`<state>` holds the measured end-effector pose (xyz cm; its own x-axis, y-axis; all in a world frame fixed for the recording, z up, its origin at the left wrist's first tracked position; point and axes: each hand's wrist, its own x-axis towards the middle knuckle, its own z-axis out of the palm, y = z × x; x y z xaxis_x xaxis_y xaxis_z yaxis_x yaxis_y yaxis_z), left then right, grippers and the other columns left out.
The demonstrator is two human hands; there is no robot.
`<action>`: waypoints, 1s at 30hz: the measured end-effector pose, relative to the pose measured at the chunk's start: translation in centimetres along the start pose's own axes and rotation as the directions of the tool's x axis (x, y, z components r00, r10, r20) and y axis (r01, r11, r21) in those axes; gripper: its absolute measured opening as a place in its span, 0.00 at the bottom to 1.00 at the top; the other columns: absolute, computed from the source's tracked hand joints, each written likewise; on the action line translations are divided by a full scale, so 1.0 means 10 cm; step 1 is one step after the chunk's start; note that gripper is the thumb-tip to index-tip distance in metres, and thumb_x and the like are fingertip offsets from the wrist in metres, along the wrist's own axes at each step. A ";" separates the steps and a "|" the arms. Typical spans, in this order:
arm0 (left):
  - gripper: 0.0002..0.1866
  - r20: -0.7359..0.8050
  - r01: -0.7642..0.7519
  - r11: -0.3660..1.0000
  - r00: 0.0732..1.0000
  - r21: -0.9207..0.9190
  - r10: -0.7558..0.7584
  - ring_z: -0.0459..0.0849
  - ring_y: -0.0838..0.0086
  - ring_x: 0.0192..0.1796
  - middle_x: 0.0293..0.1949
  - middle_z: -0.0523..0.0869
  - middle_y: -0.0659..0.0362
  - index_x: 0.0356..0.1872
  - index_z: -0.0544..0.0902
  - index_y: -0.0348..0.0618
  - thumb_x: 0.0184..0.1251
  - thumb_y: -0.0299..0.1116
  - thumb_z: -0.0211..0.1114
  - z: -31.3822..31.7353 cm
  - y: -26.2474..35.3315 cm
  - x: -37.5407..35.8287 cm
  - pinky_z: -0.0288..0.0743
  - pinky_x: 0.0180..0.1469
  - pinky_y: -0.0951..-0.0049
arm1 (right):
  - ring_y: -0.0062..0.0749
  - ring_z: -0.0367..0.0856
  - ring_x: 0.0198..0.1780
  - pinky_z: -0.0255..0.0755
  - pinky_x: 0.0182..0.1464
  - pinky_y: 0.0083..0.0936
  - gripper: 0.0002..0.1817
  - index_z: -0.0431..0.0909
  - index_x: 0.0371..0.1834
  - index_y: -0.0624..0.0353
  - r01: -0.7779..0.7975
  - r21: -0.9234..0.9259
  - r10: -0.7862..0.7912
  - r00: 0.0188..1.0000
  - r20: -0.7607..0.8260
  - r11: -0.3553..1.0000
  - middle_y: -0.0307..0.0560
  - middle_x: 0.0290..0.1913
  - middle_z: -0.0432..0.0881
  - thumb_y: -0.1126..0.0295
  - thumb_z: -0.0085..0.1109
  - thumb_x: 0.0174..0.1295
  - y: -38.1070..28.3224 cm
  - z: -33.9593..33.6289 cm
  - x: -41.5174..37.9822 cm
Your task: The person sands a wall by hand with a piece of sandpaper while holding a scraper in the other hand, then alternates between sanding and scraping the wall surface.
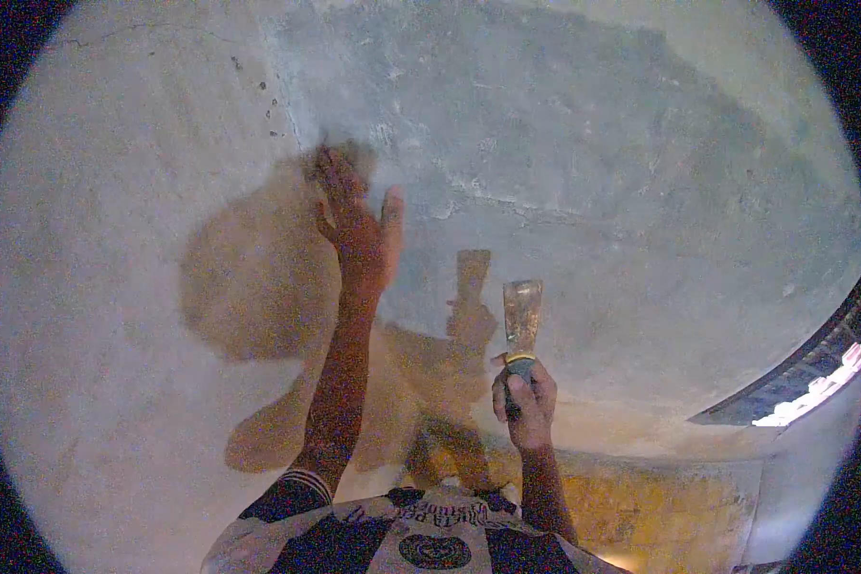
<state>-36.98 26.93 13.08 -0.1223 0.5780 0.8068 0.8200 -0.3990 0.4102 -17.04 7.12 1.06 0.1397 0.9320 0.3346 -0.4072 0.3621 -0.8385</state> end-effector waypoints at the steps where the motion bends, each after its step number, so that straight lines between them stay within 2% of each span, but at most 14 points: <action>1: 0.51 0.015 -0.012 1.000 1.000 0.010 0.012 0.42 0.41 0.83 0.81 0.47 0.37 0.81 0.45 0.33 0.71 0.58 0.59 0.02 0.00 -0.02 0.40 0.74 0.29 | 0.19 0.63 0.13 0.57 0.14 0.17 0.24 0.74 0.53 0.69 0.007 0.013 -0.007 1.000 0.000 1.000 0.38 0.19 0.70 0.55 0.60 0.72 0.00 0.01 0.01; 3: 0.52 0.045 -0.032 0.999 0.999 0.037 0.031 0.42 0.41 0.83 0.81 0.47 0.37 0.81 0.44 0.33 0.71 0.57 0.60 0.08 0.02 -0.23 0.41 0.73 0.28 | 0.18 0.64 0.13 0.57 0.14 0.17 0.24 0.74 0.54 0.70 -0.007 0.034 0.007 1.000 -0.003 0.999 0.38 0.19 0.70 0.56 0.60 0.72 0.04 0.04 0.01; 6: 0.52 0.174 -0.014 1.000 0.985 -0.008 0.015 0.43 0.42 0.83 0.81 0.48 0.38 0.81 0.44 0.33 0.70 0.56 0.61 0.07 0.07 -0.72 0.44 0.73 0.28 | 0.18 0.64 0.14 0.57 0.15 0.17 0.24 0.74 0.54 0.70 -0.040 0.028 0.040 0.999 0.003 0.999 0.37 0.20 0.71 0.56 0.61 0.72 0.06 0.05 0.04; 9: 0.53 0.110 -0.035 0.998 0.993 0.043 0.030 0.46 0.43 0.83 0.81 0.49 0.37 0.81 0.44 0.33 0.69 0.58 0.61 0.05 0.02 -0.50 0.47 0.72 0.29 | 0.19 0.64 0.14 0.57 0.15 0.18 0.23 0.74 0.54 0.69 -0.046 0.001 0.046 0.998 0.032 0.999 0.37 0.20 0.71 0.56 0.60 0.72 0.07 0.11 0.08; 12: 0.54 -0.012 -0.044 0.999 0.999 -0.001 0.044 0.47 0.42 0.82 0.80 0.49 0.36 0.81 0.44 0.33 0.68 0.58 0.62 -0.08 -0.06 0.11 0.46 0.72 0.29 | 0.19 0.64 0.13 0.58 0.15 0.18 0.23 0.74 0.54 0.69 -0.055 0.012 0.054 0.998 0.035 0.998 0.38 0.19 0.71 0.56 0.60 0.72 0.08 0.17 0.11; 15: 0.55 -0.029 -0.084 0.996 0.996 -0.009 0.084 0.48 0.43 0.82 0.80 0.49 0.36 0.81 0.43 0.33 0.68 0.58 0.62 -0.07 -0.04 0.10 0.44 0.73 0.29 | 0.19 0.64 0.13 0.57 0.15 0.18 0.23 0.74 0.54 0.69 -0.079 0.022 0.077 0.995 0.069 0.997 0.38 0.18 0.71 0.56 0.59 0.73 0.14 0.15 0.13; 18: 0.54 0.090 -0.081 0.996 0.992 -0.046 0.085 0.48 0.44 0.82 0.81 0.49 0.38 0.81 0.45 0.32 0.68 0.58 0.62 0.12 -0.06 -0.59 0.43 0.74 0.30 | 0.19 0.64 0.13 0.57 0.15 0.18 0.23 0.74 0.54 0.69 -0.076 0.011 0.074 0.991 0.107 0.997 0.39 0.17 0.71 0.56 0.59 0.73 0.20 0.12 0.16; 21: 0.54 0.136 -0.040 0.999 0.990 -0.001 0.040 0.48 0.44 0.82 0.81 0.50 0.38 0.80 0.47 0.32 0.67 0.58 0.63 0.15 0.01 -0.70 0.42 0.74 0.30 | 0.19 0.63 0.13 0.57 0.16 0.18 0.23 0.74 0.54 0.68 -0.052 -0.008 0.053 0.993 0.107 0.999 0.39 0.17 0.71 0.56 0.58 0.73 0.21 0.14 0.15; 24: 0.54 0.095 -0.055 0.996 0.994 0.077 0.047 0.49 0.43 0.82 0.80 0.53 0.38 0.80 0.49 0.33 0.66 0.59 0.64 -0.06 0.15 -0.18 0.44 0.74 0.30 | 0.19 0.64 0.14 0.58 0.17 0.19 0.23 0.75 0.53 0.67 -0.060 -0.023 0.062 0.994 0.090 0.998 0.38 0.18 0.72 0.55 0.58 0.72 0.17 0.16 0.19; 26: 0.53 -0.112 -0.195 0.980 0.974 0.047 0.199 0.49 0.43 0.82 0.80 0.53 0.38 0.80 0.49 0.34 0.66 0.59 0.64 -0.09 0.09 0.38 0.45 0.74 0.30 | 0.20 0.66 0.15 0.59 0.19 0.19 0.24 0.77 0.51 0.65 -0.091 -0.025 0.092 0.994 0.067 0.996 0.37 0.19 0.73 0.52 0.60 0.71 0.12 0.17 0.19; 27: 0.53 -0.217 -0.264 0.964 0.939 0.040 0.266 0.50 0.43 0.82 0.80 0.54 0.38 0.80 0.50 0.34 0.66 0.59 0.64 -0.09 0.09 0.51 0.45 0.74 0.30 | 0.19 0.65 0.15 0.59 0.18 0.19 0.23 0.76 0.52 0.66 -0.077 -0.023 0.079 0.994 0.071 0.997 0.37 0.18 0.73 0.53 0.59 0.72 0.14 0.15 0.19; 30: 0.52 -0.148 -0.233 0.969 0.959 0.086 0.243 0.50 0.43 0.82 0.79 0.54 0.37 0.80 0.50 0.34 0.67 0.57 0.64 -0.11 0.16 0.39 0.47 0.74 0.31 | 0.19 0.64 0.13 0.57 0.16 0.18 0.22 0.74 0.54 0.67 -0.062 -0.012 0.063 0.996 0.071 0.998 0.39 0.18 0.72 0.56 0.57 0.73 0.22 0.06 0.17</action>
<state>-36.80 27.76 17.40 -0.0007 0.3513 0.9363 0.8709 -0.4599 0.1732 -18.24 9.51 0.03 0.0496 0.9492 0.3107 -0.4038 0.3036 -0.8630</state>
